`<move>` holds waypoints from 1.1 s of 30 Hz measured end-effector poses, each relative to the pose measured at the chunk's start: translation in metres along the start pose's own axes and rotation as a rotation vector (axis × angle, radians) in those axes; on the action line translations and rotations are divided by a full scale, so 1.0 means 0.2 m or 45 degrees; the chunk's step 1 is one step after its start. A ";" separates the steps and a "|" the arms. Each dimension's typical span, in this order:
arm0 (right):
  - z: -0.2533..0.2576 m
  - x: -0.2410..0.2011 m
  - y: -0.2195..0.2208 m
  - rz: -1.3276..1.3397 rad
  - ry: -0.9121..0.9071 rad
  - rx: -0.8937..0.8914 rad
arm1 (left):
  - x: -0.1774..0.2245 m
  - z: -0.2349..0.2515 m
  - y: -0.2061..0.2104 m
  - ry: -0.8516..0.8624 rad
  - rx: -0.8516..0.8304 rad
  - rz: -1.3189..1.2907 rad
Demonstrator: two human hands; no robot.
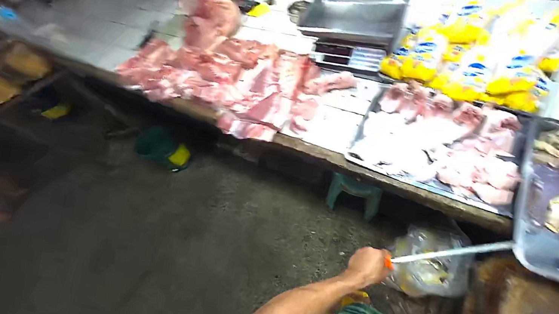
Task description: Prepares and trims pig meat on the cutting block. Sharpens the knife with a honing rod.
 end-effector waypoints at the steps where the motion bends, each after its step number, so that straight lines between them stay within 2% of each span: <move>1: 0.01 -0.08 0.00 0.120 -0.026 -0.080 | 0.03 0.00 -0.01 -0.001 -0.009 -0.001; 3: 0.04 -0.24 -0.10 0.376 -0.102 -0.172 | 0.12 0.00 0.03 0.056 -0.022 0.029; 5: 0.10 -0.40 -0.25 0.696 -0.152 -0.164 | 0.19 0.00 0.09 0.182 0.031 0.057; 7: 0.14 -0.43 -0.32 1.053 -0.194 -0.044 | 0.25 -0.02 0.13 0.270 0.088 0.041; 9: 0.13 -0.38 -0.27 1.258 -0.154 0.051 | 0.30 -0.05 0.16 0.329 0.138 0.006; 11: 0.05 -0.28 -0.14 1.218 -0.052 -0.079 | 0.33 -0.08 0.17 0.362 0.169 0.037; 13: -0.01 -0.21 -0.14 1.105 0.010 -0.202 | 0.38 -0.10 0.16 0.371 0.198 0.096; 14: -0.02 -0.19 -0.21 1.085 0.004 -0.181 | 0.41 -0.11 0.16 0.371 0.194 0.115; 16: 0.01 -0.18 -0.35 1.207 -0.027 0.017 | 0.44 -0.12 0.18 0.393 0.170 0.118; 18: 0.01 -0.12 -0.34 1.269 -0.032 0.160 | 0.47 -0.13 0.23 0.395 0.161 0.114; 19: -0.02 -0.08 -0.28 1.217 -0.026 0.098 | 0.49 -0.14 0.24 0.383 0.161 0.116; 21: -0.10 0.00 -0.17 1.083 0.040 -0.203 | 0.54 -0.14 0.22 0.345 0.163 0.143; 23: -0.12 0.04 -0.23 1.060 0.068 -0.346 | 0.59 -0.13 0.22 0.339 0.183 0.159; 25: -0.09 0.07 -0.36 1.128 0.052 -0.192 | 0.62 -0.15 0.24 0.339 0.184 0.172; 27: -0.09 0.13 -0.37 1.015 0.025 0.016 | 0.64 -0.16 0.26 0.321 0.186 0.178; 30: -0.22 0.36 -0.19 0.347 0.021 -0.086 | 0.64 -0.21 0.27 0.154 0.143 0.247; 31: -0.25 0.45 -0.18 0.160 0.034 -0.011 | 0.63 -0.24 0.27 0.084 0.137 0.273; 33: -0.29 0.55 -0.27 -0.030 0.059 0.323 | 0.60 -0.31 0.30 -0.008 0.135 0.292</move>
Point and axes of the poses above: each hand's wrist, its own z-axis towards the middle knuckle, its own y-axis out of the palm, x = y × z, the point moved 7 cm from there along z, towards the middle knuckle
